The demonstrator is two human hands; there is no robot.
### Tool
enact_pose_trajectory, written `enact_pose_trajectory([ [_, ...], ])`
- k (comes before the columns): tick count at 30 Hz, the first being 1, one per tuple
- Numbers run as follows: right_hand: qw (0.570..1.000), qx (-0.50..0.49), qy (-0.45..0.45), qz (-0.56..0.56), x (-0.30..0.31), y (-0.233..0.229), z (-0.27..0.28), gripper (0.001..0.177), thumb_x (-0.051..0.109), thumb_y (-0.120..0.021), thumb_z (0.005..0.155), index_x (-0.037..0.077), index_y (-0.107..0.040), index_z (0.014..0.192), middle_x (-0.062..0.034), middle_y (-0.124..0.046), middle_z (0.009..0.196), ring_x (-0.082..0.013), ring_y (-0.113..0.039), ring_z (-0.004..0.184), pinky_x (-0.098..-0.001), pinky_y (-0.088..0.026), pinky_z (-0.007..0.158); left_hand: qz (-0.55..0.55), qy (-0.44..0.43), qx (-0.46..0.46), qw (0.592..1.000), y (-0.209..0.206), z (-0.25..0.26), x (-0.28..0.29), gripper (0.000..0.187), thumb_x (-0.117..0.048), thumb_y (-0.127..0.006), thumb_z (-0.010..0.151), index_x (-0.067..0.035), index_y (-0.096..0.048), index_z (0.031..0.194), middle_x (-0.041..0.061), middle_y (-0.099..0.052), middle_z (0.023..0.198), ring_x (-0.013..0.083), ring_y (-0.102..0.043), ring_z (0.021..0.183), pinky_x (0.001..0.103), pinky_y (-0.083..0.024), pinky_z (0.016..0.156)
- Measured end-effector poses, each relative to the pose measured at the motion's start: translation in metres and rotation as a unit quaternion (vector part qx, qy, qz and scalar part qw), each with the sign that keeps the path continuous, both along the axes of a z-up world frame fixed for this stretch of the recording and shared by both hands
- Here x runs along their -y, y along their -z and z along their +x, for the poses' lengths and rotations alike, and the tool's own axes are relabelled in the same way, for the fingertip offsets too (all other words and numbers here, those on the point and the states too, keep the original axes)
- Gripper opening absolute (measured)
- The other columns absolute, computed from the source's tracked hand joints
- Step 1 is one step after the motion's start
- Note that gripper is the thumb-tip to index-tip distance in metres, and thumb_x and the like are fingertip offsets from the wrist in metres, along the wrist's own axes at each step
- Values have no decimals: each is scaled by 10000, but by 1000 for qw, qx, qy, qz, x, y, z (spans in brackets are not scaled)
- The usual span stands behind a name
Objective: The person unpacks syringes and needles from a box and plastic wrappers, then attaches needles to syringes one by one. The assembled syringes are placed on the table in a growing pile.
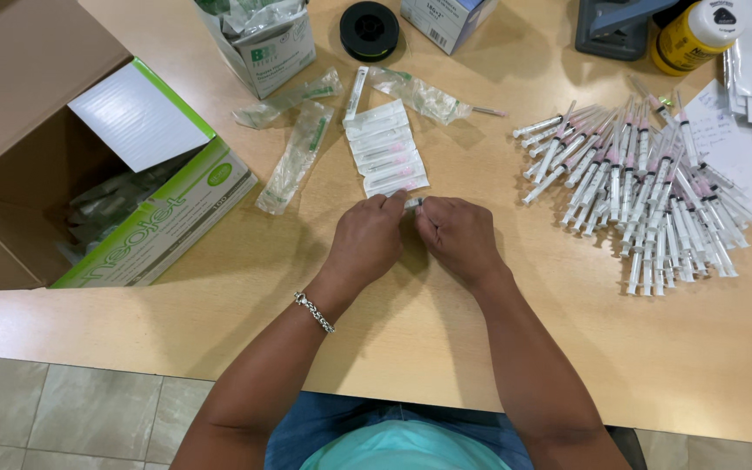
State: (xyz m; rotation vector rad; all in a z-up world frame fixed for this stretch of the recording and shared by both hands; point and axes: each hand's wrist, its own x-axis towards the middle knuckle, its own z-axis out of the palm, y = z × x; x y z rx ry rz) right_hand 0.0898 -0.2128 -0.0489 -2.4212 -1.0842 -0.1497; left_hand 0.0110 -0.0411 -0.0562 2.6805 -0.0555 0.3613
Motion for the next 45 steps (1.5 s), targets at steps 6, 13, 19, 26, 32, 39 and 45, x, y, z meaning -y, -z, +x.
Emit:
enact_pose_trajectory([
  [6, 998, -63, 4, 23, 0, 0, 2, 483, 406, -549, 1050, 134, -450, 663, -130, -507, 582, -322, -624, 605, -391, -472, 536, -36, -23, -10, 999, -7, -2, 5, 340, -149, -560, 987, -28, -658, 1289, 170, -691, 923, 384, -735, 834, 460, -593, 708],
  [13, 974, -213, 65, 47, -6, -58, -10, 349, 393, -443, 1092, 111, -591, 951, -202, -616, 765, -381, -631, 728, -497, -505, 662, -171, 4, -20, 985, 1, 5, -9, 299, -224, -521, 1034, -64, -654, 1249, 200, -688, 975, 452, -711, 900, 522, -577, 730],
  [19, 973, -229, 30, 14, 1, -70, -10, 360, 267, -442, 1030, 153, -544, 1356, -247, -677, 1156, -476, -672, 1051, -607, -541, 909, -10, 35, 65, 997, -6, -1, 2, 256, -137, -506, 1008, -43, -618, 1219, 160, -622, 1030, 382, -680, 966, 437, -570, 766],
  [26, 986, -105, 15, -128, 5, -47, -4, 268, 313, -457, 1086, 107, -624, 1121, -95, -649, 991, -303, -711, 950, -437, -599, 815, 135, 82, 131, 979, 10, 8, -5, 205, -106, -464, 1018, -69, -566, 1192, 167, -592, 1105, 355, -637, 1082, 433, -532, 843],
  [32, 971, -81, 80, -211, 5, -24, -3, 350, 406, -428, 1094, 123, -623, 1031, -80, -645, 882, -292, -718, 867, -448, -584, 736, 137, 52, 87, 985, 27, 8, 2, 219, -127, -492, 959, -94, -568, 1162, 76, -596, 883, 292, -675, 832, 399, -559, 654],
  [39, 975, -54, 94, -193, -5, -35, -14, 480, 398, -361, 1127, 110, -644, 868, -82, -624, 713, -279, -712, 707, -416, -561, 632, 102, 29, 58, 993, 13, 6, 5, 326, -123, -495, 970, -102, -567, 1288, 86, -623, 902, 285, -695, 831, 386, -580, 659],
  [45, 988, 34, 75, -127, -4, -10, -15, 558, 468, -313, 1123, 187, -565, 713, -13, -538, 598, -204, -626, 576, -316, -509, 538, 36, 10, 24, 999, -3, 0, 14, 475, -90, -505, 946, -35, -528, 1417, 155, -653, 939, 343, -718, 849, 444, -598, 676],
])
